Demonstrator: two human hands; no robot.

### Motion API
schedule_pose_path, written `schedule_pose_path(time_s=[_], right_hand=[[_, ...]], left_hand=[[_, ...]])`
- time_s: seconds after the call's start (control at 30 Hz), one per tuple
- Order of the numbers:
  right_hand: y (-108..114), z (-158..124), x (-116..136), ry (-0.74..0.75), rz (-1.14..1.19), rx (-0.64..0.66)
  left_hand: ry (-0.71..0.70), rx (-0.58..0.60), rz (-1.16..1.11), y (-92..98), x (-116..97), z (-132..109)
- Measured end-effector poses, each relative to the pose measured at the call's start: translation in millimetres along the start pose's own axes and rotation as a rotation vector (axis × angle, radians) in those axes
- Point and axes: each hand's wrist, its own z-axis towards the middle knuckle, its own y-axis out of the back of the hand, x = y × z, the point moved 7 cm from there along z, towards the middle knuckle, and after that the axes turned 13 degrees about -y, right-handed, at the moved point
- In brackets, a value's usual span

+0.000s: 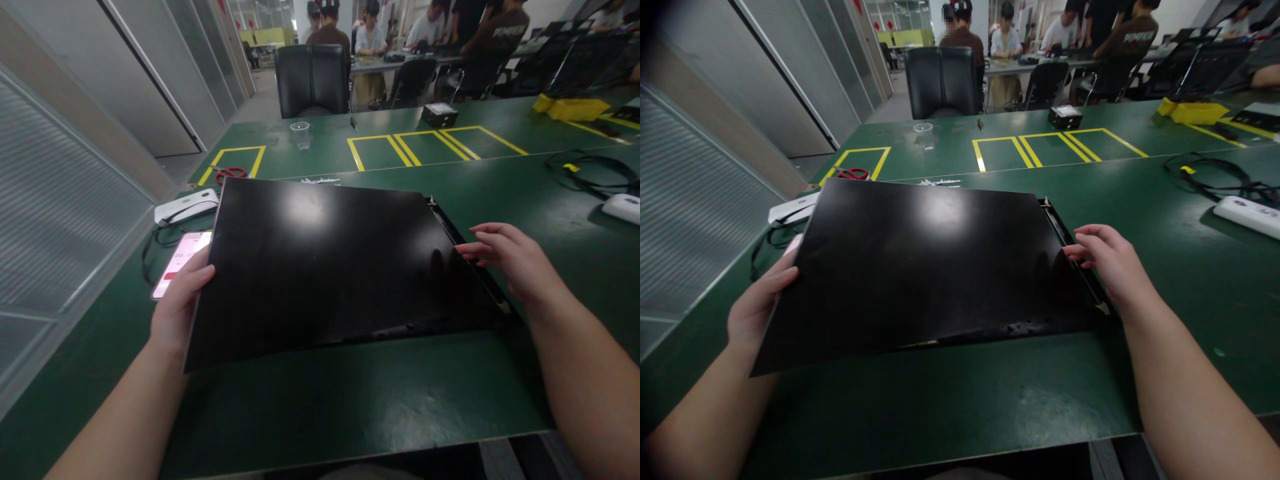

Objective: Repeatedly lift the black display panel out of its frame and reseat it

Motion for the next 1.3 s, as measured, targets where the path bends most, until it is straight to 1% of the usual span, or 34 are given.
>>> schedule_pose_path(time_s=[0.1, 0.23, 0.4, 0.6, 0.7, 0.83, 0.93, 1.1, 1.23, 1.3], right_hand=[[4, 6, -2, 0.022, -0.035, -0.037], [7, 11, -6, 0.018, -0.025, -0.054], [7, 11, -6, 0.041, -0.055, -0.071], [8, 13, -8, 0.04, -0.058, -0.08], [9, 13, -7, 0.043, -0.058, -0.093], [11, 9, -4, 0.032, -0.066, -0.132], [11, 8, -3, 0.016, -0.08, -0.146], [13, 10, -5, 0.017, -0.127, -0.153], [14, 12, -4, 0.011, -0.158, -0.183], [15, 12, -4, 0.009, -0.189, -0.199]], left_hand=[[0.009, 0.022, 0.006, -2.8, 2, -1], [0.029, 0.027, -0.007, -3.3, 7, 0], [0.067, 0.079, -0.051, -3.9, 14, 3], [0.09, 0.077, -0.025, 0.7, 21, 4], [0.091, 0.096, -0.036, 2.4, 27, 6], [0.127, 0.12, -0.036, 3.8, 38, 7], [0.151, 0.111, -0.04, 4.8, 43, 7], [0.145, 0.089, -0.011, 4.0, 44, 7], [0.161, 0.021, 0.048, 5.5, 45, 6], [0.177, 0.018, 0.065, 5.2, 47, 6]])
